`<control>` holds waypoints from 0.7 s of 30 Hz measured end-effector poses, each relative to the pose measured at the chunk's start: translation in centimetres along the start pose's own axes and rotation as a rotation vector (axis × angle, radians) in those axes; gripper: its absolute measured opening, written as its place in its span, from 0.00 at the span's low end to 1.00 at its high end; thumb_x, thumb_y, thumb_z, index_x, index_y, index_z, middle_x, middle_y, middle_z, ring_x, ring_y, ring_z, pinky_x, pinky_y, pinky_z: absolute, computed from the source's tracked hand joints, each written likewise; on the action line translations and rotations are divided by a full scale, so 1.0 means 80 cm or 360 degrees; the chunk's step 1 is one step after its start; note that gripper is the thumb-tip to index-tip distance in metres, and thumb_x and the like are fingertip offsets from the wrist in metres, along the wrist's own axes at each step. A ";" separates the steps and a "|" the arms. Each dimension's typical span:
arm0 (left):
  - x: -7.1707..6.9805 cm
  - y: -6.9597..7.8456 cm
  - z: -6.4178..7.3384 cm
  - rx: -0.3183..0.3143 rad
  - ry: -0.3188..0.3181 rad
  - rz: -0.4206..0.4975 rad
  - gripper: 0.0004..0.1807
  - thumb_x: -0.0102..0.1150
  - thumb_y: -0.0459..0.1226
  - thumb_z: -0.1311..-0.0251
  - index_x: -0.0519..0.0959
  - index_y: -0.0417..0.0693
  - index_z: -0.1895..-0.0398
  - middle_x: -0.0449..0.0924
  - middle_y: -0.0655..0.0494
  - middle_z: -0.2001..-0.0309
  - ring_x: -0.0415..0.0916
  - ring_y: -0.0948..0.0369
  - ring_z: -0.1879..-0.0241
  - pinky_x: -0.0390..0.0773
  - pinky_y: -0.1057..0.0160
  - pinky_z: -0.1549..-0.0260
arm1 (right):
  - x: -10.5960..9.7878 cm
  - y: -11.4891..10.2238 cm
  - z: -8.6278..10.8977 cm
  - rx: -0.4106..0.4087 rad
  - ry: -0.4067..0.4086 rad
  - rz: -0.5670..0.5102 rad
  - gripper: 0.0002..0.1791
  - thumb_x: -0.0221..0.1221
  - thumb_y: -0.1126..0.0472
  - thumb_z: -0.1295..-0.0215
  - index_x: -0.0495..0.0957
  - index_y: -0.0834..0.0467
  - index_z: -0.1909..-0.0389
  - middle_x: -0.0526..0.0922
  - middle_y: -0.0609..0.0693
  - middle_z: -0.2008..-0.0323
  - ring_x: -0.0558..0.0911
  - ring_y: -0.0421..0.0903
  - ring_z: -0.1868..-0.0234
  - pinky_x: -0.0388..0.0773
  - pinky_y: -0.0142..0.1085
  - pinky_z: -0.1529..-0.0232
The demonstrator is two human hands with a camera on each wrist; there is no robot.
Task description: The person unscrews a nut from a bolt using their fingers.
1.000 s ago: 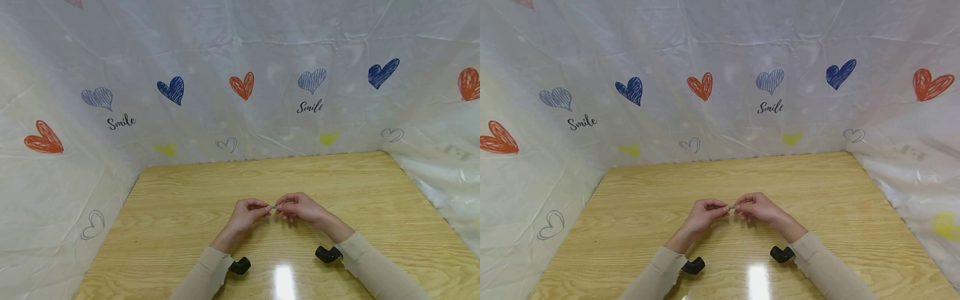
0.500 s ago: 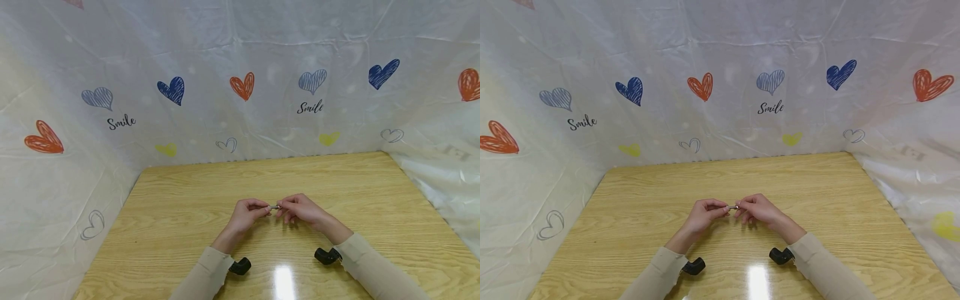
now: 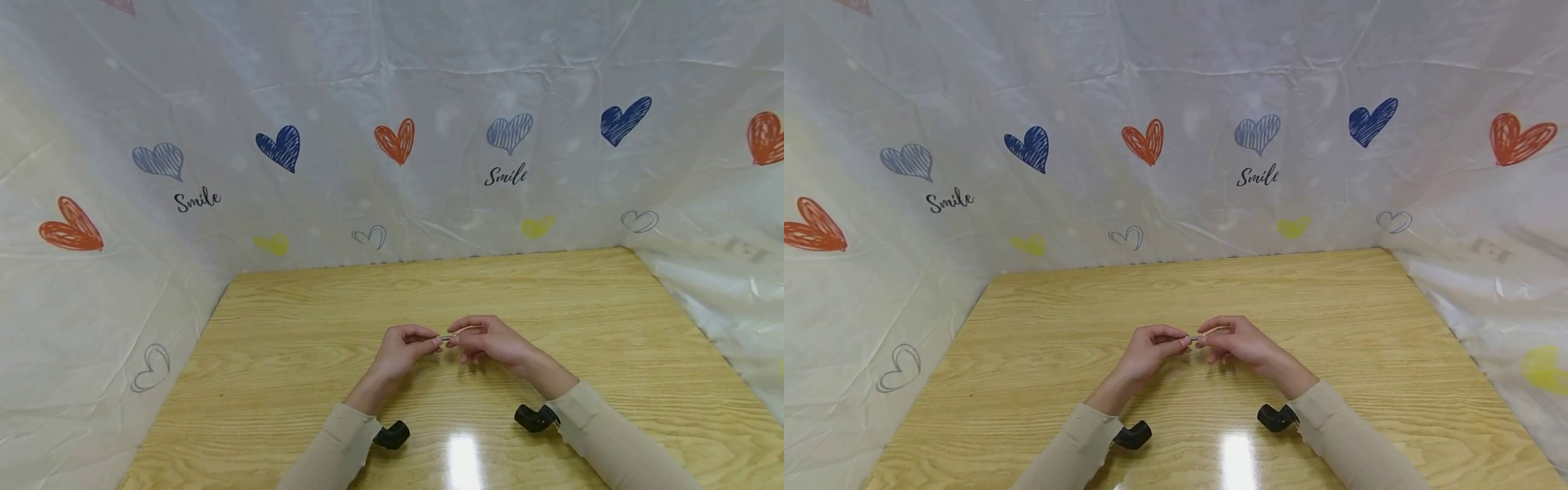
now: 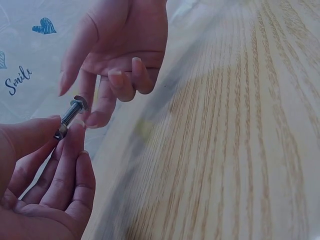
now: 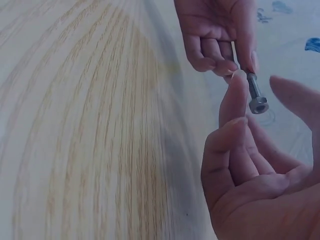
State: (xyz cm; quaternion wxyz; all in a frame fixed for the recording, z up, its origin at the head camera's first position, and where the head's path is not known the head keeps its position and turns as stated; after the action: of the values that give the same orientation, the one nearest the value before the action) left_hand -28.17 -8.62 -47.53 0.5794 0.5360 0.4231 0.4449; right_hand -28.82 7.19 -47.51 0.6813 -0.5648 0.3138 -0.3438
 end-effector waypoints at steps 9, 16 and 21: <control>0.000 -0.002 -0.001 -0.0013 0.0006 0.0004 0.10 0.66 0.30 0.33 0.85 0.31 0.53 0.87 0.42 0.57 0.87 0.55 0.60 0.86 0.52 0.50 | 0.000 0.005 -0.002 0.0133 0.0118 0.0012 0.22 0.55 0.51 0.21 0.84 0.68 0.53 0.88 0.52 0.69 0.80 0.40 0.78 0.72 0.30 0.76; 0.000 -0.001 -0.001 0.0003 -0.0004 0.0009 0.10 0.66 0.29 0.34 0.85 0.30 0.54 0.87 0.45 0.59 0.87 0.53 0.59 0.86 0.51 0.50 | -0.001 0.001 -0.003 0.0060 0.0078 0.0007 0.21 0.55 0.57 0.21 0.80 0.73 0.47 0.88 0.54 0.66 0.81 0.40 0.76 0.72 0.30 0.76; -0.001 -0.001 0.000 0.0001 0.0002 0.0012 0.09 0.65 0.28 0.34 0.84 0.30 0.54 0.87 0.47 0.60 0.87 0.53 0.59 0.86 0.50 0.49 | -0.001 0.000 -0.002 0.0016 0.0054 -0.0014 0.19 0.56 0.58 0.22 0.78 0.72 0.45 0.88 0.58 0.61 0.81 0.40 0.73 0.73 0.31 0.74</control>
State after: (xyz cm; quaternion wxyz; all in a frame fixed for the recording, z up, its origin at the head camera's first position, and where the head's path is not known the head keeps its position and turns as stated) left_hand -28.19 -8.68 -47.61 0.5772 0.5376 0.4217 0.4473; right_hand -29.01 7.12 -47.57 0.6772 -0.5568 0.3212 -0.3580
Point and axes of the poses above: each hand's wrist, its own z-axis away from the middle knuckle, its own x-axis out of the palm, y = z × x, the point moved 9 cm from there along -z, towards the middle knuckle
